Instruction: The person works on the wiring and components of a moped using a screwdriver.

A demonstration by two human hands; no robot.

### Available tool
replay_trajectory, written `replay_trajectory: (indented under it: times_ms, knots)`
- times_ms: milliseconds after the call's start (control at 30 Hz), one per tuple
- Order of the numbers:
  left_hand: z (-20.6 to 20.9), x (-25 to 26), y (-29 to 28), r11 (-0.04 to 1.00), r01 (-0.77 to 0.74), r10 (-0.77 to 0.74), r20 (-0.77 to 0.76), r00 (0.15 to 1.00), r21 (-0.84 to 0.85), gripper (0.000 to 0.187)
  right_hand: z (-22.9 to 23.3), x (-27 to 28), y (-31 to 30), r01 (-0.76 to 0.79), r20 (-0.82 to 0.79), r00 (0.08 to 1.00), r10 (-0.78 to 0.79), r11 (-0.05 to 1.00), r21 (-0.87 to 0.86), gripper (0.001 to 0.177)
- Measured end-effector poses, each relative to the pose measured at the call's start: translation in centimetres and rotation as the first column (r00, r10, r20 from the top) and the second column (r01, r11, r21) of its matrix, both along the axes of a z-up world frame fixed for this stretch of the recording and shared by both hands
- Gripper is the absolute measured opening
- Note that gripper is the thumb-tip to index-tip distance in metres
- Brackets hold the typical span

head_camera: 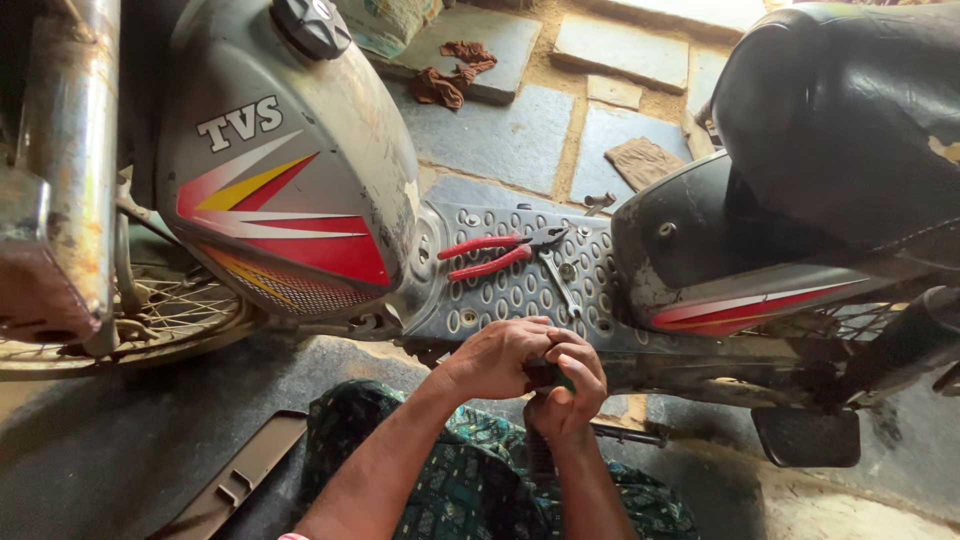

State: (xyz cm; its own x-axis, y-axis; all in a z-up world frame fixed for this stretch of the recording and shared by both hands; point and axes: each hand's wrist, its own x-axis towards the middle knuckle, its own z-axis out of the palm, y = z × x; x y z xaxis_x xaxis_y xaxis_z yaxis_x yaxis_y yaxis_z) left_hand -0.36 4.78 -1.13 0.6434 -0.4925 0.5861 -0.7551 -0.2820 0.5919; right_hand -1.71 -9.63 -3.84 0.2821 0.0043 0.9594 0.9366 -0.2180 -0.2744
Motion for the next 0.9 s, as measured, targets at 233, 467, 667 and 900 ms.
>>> replay_trajectory:
  times_ms: [233,467,667,900]
  knots:
    - [0.1,0.1,0.4,0.996,0.085,-0.085,0.001,0.996,-0.019,0.02,-1.2,-0.4,-0.2,-0.059,-0.048,0.997,0.059,0.998,0.001,0.04]
    - [0.1,0.0,0.4,0.996,0.085,-0.085,0.011,0.996,0.002,0.019,-0.8,-0.7,0.0,-0.03,-0.047,0.998,0.03,1.0,-0.008,0.042]
    - [0.8,-0.2,0.4,0.993,0.106,-0.104,0.029,0.994,-0.05,0.024,1.1,-1.5,0.1,0.036,-0.063,0.997,-0.039,0.998,-0.045,0.039]
    - [0.1,0.0,0.3,0.998,0.067,-0.067,-0.011,0.998,-0.005,0.029,1.8,-2.4,0.4,0.119,-0.083,0.989,-0.125,0.99,-0.076,0.031]
